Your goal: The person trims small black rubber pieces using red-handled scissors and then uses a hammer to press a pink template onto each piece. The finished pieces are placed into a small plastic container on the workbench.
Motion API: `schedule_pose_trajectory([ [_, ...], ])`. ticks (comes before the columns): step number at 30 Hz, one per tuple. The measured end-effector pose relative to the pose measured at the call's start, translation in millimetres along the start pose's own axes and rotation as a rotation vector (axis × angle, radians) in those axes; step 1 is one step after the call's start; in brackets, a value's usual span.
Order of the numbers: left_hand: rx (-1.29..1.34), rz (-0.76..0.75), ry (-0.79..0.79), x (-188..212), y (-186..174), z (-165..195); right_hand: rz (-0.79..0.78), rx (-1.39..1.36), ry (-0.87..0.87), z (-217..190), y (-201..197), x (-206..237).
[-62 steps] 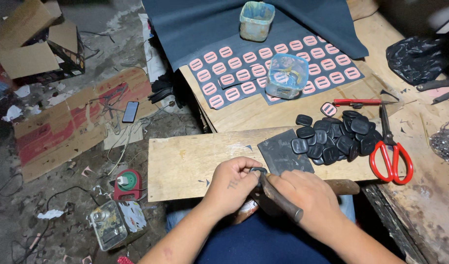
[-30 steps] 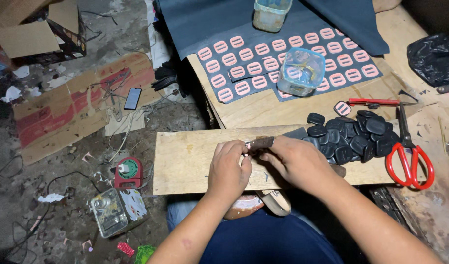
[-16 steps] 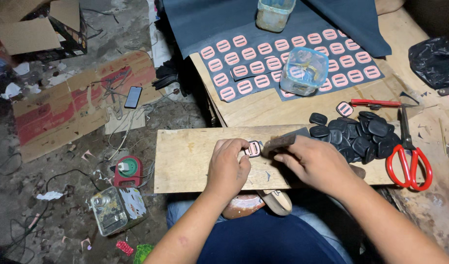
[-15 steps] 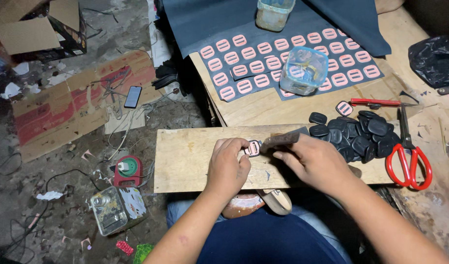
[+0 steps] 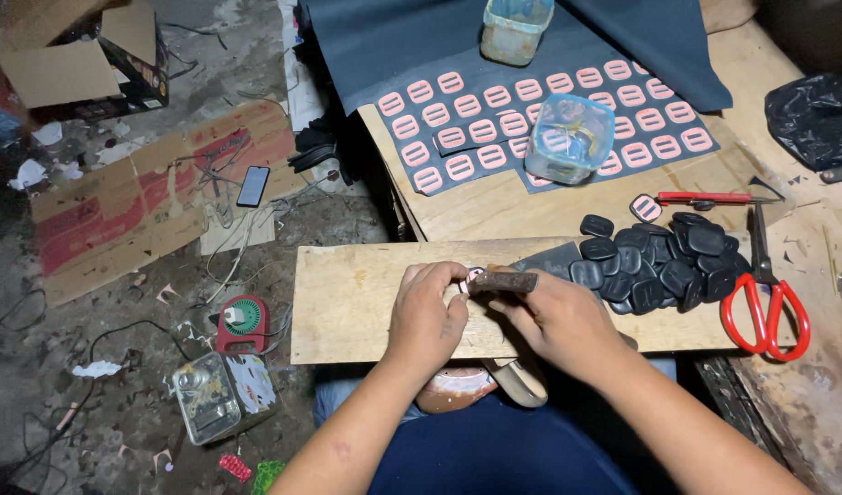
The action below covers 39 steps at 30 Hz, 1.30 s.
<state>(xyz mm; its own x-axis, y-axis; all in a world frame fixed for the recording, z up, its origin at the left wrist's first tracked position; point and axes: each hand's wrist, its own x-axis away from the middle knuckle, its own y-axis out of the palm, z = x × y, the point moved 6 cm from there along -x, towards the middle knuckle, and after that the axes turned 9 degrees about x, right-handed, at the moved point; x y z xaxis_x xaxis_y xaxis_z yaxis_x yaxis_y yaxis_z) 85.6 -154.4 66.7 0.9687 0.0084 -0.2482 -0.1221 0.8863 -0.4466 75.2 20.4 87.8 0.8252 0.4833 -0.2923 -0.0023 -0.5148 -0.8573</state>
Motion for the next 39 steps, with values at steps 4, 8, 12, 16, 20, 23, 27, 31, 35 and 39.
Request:
schedule_pose_trajectory([
  [4, -0.019, 0.009, -0.006, -3, -1, 3, -0.036, -0.010, 0.022, -1, -3, -1],
  [8, -0.029, -0.005, 0.001, -3, -3, 9, 0.018, 0.037, -0.011, 0, -24, 9],
  [12, -0.055, 0.006, 0.048, -1, 0, 16, 0.047, 0.223, 0.101, 5, -30, 22],
  [16, -0.144, 0.031, 0.100, 0, 6, 16, 0.102, 0.313, 0.055, 4, -29, 25],
  [20, -0.135, 0.080, 0.139, 4, 8, 8, 0.103, 0.291, 0.062, 5, -22, 28],
  [23, 0.284, 0.106, -0.218, 5, 12, -22, 0.118, 0.289, 0.058, 5, -17, 30],
  [27, 0.824, 0.091, -0.491, 7, 25, -37, 0.138, 0.271, 0.054, 6, -14, 32],
  [31, 0.867, 0.068, -0.543, 15, 28, -30, 0.139, 0.270, 0.058, 7, -13, 34],
  [35, 0.871, 0.063, -0.505, 17, 29, -21, 0.170, 0.246, 0.072, 7, -15, 35],
  [39, 0.943, 0.065, -0.463, 17, 31, -15, 0.144, 0.235, 0.095, 9, -13, 37],
])
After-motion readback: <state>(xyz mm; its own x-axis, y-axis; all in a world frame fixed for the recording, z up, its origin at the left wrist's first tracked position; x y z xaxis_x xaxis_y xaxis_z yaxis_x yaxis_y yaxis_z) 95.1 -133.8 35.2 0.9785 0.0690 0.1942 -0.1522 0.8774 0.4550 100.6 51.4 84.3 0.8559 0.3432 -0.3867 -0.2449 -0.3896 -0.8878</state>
